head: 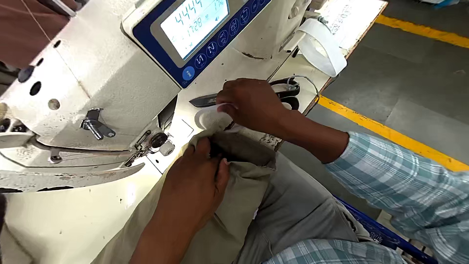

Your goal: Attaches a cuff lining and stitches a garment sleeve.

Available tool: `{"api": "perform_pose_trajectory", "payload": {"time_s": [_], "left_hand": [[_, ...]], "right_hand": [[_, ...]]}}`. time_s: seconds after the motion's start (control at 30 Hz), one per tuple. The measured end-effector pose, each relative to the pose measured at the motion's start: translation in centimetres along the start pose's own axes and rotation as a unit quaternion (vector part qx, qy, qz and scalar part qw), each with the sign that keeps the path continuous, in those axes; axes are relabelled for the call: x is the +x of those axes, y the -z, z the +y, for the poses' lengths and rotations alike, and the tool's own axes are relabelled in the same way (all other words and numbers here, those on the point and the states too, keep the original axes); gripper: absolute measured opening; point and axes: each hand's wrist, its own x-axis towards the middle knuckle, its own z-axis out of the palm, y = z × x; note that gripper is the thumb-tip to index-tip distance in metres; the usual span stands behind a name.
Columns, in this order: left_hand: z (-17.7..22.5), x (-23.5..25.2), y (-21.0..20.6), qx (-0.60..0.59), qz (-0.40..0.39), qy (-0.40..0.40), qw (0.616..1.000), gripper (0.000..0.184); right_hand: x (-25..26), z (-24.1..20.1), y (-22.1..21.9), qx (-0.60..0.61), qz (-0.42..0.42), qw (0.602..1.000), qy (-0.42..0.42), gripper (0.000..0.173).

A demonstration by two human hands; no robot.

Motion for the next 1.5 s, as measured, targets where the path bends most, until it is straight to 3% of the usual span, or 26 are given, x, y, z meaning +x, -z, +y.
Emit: {"api": "perform_pose_trajectory", "payload": {"time_s": [0.13, 0.2, 0.27, 0.33, 0.37, 0.43, 0.5, 0.63, 0.83, 0.93, 1.07, 1.23, 1.5], "left_hand": [[-0.6, 0.1, -0.9, -0.022, 0.045, 0.005, 0.999, 0.052], [-0.8, 0.3, -1.1, -0.032, 0.049, 0.001, 0.998, 0.043], [-0.9, 0.6, -0.8, -0.045, 0.020, 0.011, 0.999, 0.031], [-0.7, 0.9, -0.3, -0.052, -0.010, 0.026, 0.998, 0.026], [-0.6, 1.0, -0.1, -0.053, -0.015, 0.031, 0.998, 0.024], [-0.4, 1.2, 0.3, -0.063, -0.002, 0.034, 0.997, 0.018], [-0.6, 1.2, 0.5, -0.073, -0.004, 0.035, 0.997, 0.021], [-1.7, 1.3, 0.9, -0.109, -0.072, 0.062, 0.990, 0.015], [-2.2, 1.5, 0.5, -0.109, -0.043, 0.065, 0.991, 0.015], [-2.3, 1.7, 0.4, -0.102, -0.032, 0.073, 0.992, 0.013], [-2.1, 1.9, 0.4, -0.116, -0.039, 0.095, 0.988, 0.013], [-2.4, 2.1, 0.4, -0.126, -0.050, 0.097, 0.986, 0.010], [-3.0, 2.4, 0.0, -0.165, -0.073, 0.130, 0.975, 0.021]], "right_hand": [[-3.8, 1.7, 3.6, 0.244, 0.058, 0.967, -0.036, 0.018], [-6.3, 1.8, 5.2, 0.446, 0.052, 0.893, -0.036, 0.015], [-8.5, 2.0, 5.0, 0.552, 0.020, 0.834, 0.000, 0.020], [-8.7, 1.2, 3.5, 0.519, 0.000, 0.854, 0.031, 0.018], [-8.0, 0.3, 2.9, 0.535, -0.036, 0.844, 0.024, 0.019], [-6.9, -0.9, 1.0, 0.562, -0.115, 0.818, -0.030, 0.018], [-6.6, -2.1, -0.8, 0.504, -0.141, 0.846, -0.100, 0.016], [-7.3, -3.7, -2.2, 0.332, -0.119, 0.927, -0.130, 0.021], [-7.6, -5.3, -2.3, 0.223, -0.103, 0.956, -0.159, 0.027], [-8.1, -5.5, -2.1, 0.160, -0.105, 0.972, -0.135, 0.027], [-8.0, -4.4, -1.7, 0.201, -0.131, 0.965, -0.105, 0.021], [-7.6, -4.6, -1.7, 0.245, -0.150, 0.946, -0.149, 0.022], [-7.4, -4.5, -1.5, 0.241, -0.167, 0.945, -0.147, 0.023]]}}
